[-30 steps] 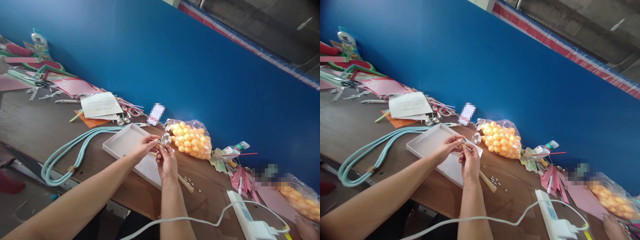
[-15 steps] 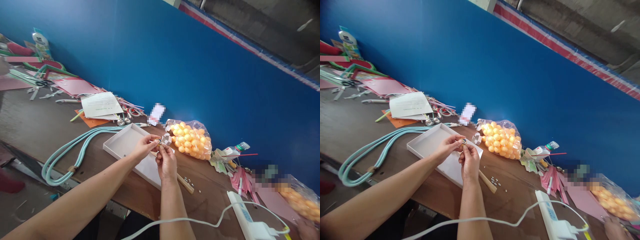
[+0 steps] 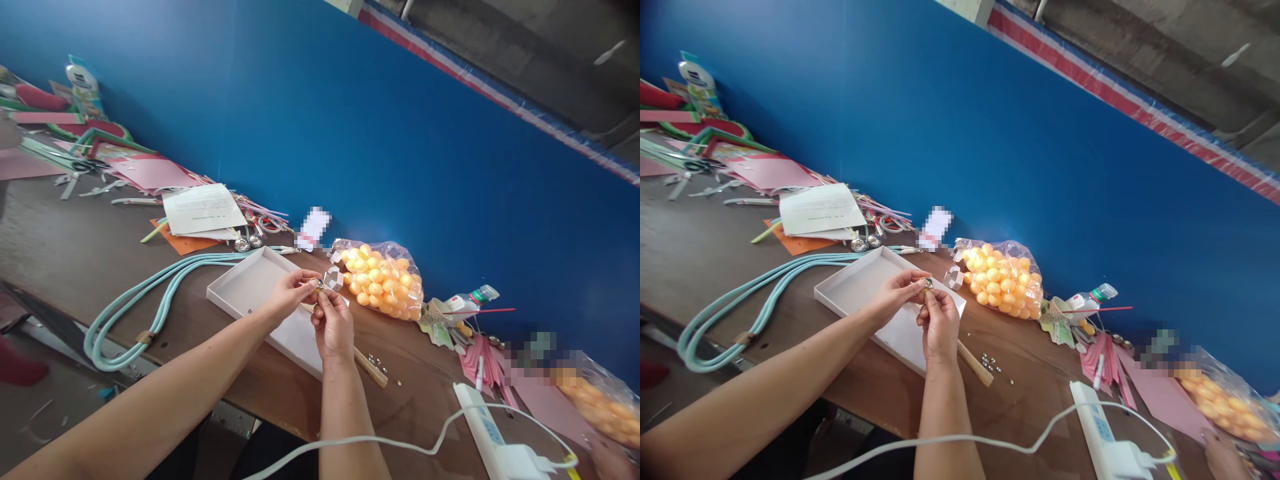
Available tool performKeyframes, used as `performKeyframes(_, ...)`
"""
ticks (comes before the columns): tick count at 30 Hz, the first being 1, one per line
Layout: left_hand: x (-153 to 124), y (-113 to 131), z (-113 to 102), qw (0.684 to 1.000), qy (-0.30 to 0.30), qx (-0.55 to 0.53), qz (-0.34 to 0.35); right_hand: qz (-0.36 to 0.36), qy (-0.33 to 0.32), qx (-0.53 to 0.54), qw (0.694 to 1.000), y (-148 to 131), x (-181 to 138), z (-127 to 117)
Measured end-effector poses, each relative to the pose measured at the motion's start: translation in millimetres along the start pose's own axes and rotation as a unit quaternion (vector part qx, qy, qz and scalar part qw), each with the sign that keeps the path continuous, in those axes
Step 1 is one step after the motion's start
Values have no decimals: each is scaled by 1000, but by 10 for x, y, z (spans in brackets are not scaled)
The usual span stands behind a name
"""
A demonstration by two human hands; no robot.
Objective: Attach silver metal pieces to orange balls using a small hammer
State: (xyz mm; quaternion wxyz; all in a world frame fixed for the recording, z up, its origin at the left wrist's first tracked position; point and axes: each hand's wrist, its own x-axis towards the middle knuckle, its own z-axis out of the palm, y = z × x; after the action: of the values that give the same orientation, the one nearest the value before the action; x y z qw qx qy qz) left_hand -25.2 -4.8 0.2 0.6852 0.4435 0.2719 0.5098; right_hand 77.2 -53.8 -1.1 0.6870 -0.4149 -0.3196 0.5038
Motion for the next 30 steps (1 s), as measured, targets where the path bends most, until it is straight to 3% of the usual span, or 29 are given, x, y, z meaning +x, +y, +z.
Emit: performKeyframes(30, 10, -20, 2, 1000, -5, -7, -6, -20, 7, -13, 1000, 19, 7, 5)
